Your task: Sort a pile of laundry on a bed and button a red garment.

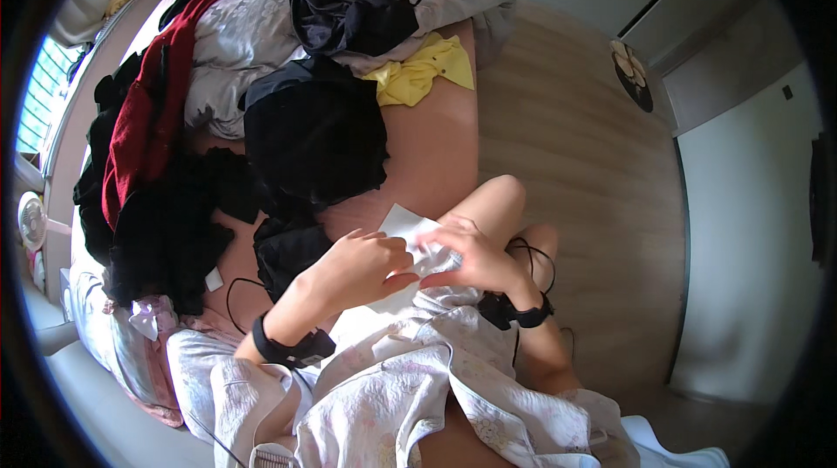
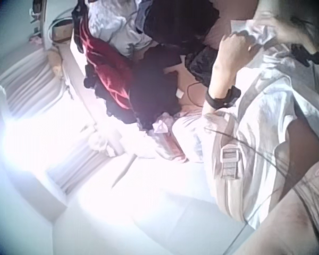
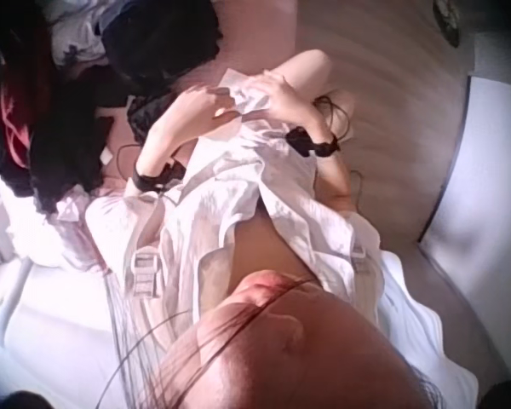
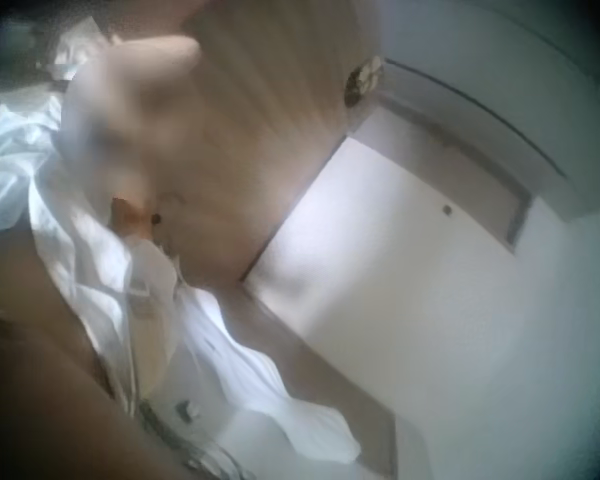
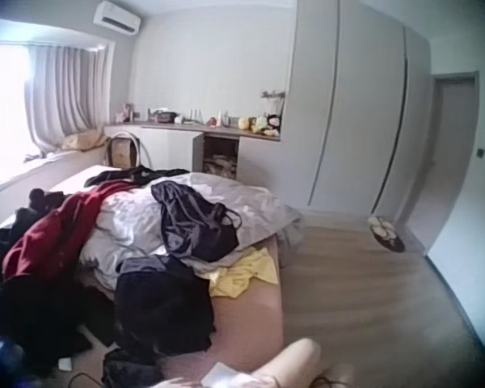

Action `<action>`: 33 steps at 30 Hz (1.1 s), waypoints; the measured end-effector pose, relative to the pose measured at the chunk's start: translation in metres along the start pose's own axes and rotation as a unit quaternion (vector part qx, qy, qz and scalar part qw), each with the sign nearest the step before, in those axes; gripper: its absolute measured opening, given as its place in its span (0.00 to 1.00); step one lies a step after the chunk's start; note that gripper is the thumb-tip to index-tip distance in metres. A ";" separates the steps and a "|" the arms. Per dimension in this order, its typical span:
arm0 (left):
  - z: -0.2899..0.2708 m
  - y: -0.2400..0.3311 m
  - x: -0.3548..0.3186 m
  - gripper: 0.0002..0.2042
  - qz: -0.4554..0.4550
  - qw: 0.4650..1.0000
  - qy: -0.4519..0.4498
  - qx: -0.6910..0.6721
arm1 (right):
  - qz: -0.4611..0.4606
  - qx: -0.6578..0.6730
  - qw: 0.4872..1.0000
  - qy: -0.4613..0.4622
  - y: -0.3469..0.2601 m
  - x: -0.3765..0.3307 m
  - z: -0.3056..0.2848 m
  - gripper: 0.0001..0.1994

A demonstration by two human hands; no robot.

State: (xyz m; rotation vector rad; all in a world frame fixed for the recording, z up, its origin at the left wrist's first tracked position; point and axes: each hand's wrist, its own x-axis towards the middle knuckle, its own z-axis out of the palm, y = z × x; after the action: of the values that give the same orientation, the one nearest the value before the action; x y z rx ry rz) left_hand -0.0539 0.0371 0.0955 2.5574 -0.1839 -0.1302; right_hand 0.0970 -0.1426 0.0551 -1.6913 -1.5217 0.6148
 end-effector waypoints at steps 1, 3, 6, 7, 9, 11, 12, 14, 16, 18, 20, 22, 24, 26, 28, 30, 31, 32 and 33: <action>-0.018 0.010 0.001 0.14 0.010 1.000 -0.017 -0.008 | 0.011 0.016 0.993 -0.114 0.001 -0.006 -0.009 0.27; -0.052 0.022 -0.006 0.15 0.061 0.997 0.044 0.008 | 0.072 0.125 0.989 -0.018 -0.035 -0.015 -0.023 0.11; -0.104 0.079 0.008 0.14 0.147 0.975 0.137 -0.096 | -0.009 0.303 0.950 0.070 -0.042 -0.043 -0.036 0.11; -0.115 0.126 0.005 0.11 -0.018 0.981 0.174 0.090 | 0.059 0.350 0.934 0.050 -0.064 -0.058 -0.058 0.11; -0.119 0.153 -0.001 0.11 0.114 0.965 0.206 0.114 | 0.006 0.411 0.911 0.016 -0.072 -0.061 -0.058 0.11; -0.106 0.152 -0.004 0.11 0.167 0.953 0.224 0.115 | -0.015 0.488 0.873 0.002 -0.095 -0.062 -0.053 0.10; -0.099 0.147 -0.005 0.11 0.178 0.949 0.231 0.121 | -0.007 0.490 0.871 -0.011 -0.110 -0.059 -0.055 0.09; -0.091 0.140 -0.004 0.11 0.196 0.941 0.242 0.135 | -0.039 0.564 0.824 -0.029 -0.135 -0.050 -0.054 0.08; -0.079 0.135 0.007 0.11 0.225 0.933 0.247 0.130 | -0.075 0.655 0.752 -0.012 -0.156 -0.043 -0.054 0.08; -0.070 0.132 0.007 0.11 0.223 0.932 0.246 0.143 | -0.085 0.720 0.689 -0.007 -0.179 -0.030 -0.054 0.08; -0.071 0.137 -0.001 0.11 0.233 0.925 0.260 0.150 | -0.180 0.731 0.657 -0.041 -0.197 -0.017 -0.044 0.15; -0.069 0.140 0.002 0.11 0.256 0.918 0.263 0.151 | -0.236 0.779 0.579 0.053 -0.224 -0.010 -0.033 0.24; -0.067 0.137 0.005 0.11 0.272 0.912 0.268 0.152 | -0.249 0.780 0.562 0.114 -0.236 -0.010 -0.042 0.30; -0.063 0.131 0.009 0.11 0.296 0.902 0.275 0.152 | -0.288 0.818 0.485 0.112 -0.240 -0.009 -0.039 0.35; -0.059 0.122 0.001 0.12 0.308 0.890 0.291 0.169 | -0.306 0.864 0.397 0.052 -0.243 -0.009 -0.028 0.42; -0.058 0.113 -0.006 0.12 0.319 0.880 0.307 0.174 | -0.278 0.866 0.416 -0.018 -0.242 -0.011 -0.048 0.43; -0.056 0.106 -0.008 0.12 0.326 0.874 0.316 0.176 | -0.237 0.845 0.479 0.007 -0.242 -0.012 -0.050 0.33; -0.055 0.099 -0.010 0.12 0.334 0.867 0.324 0.180 | -0.195 0.819 0.539 0.032 -0.242 -0.012 -0.050 0.27; -0.051 0.095 -0.007 0.12 0.347 0.859 0.332 0.178 | -0.203 0.809 0.549 0.042 -0.241 -0.010 -0.046 0.29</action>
State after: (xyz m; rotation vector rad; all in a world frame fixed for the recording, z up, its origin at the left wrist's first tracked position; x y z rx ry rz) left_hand -0.0636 -0.0139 0.1905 2.5331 -0.8971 1.1317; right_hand -0.0151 -0.1637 0.2725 0.1196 -0.5350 1.0855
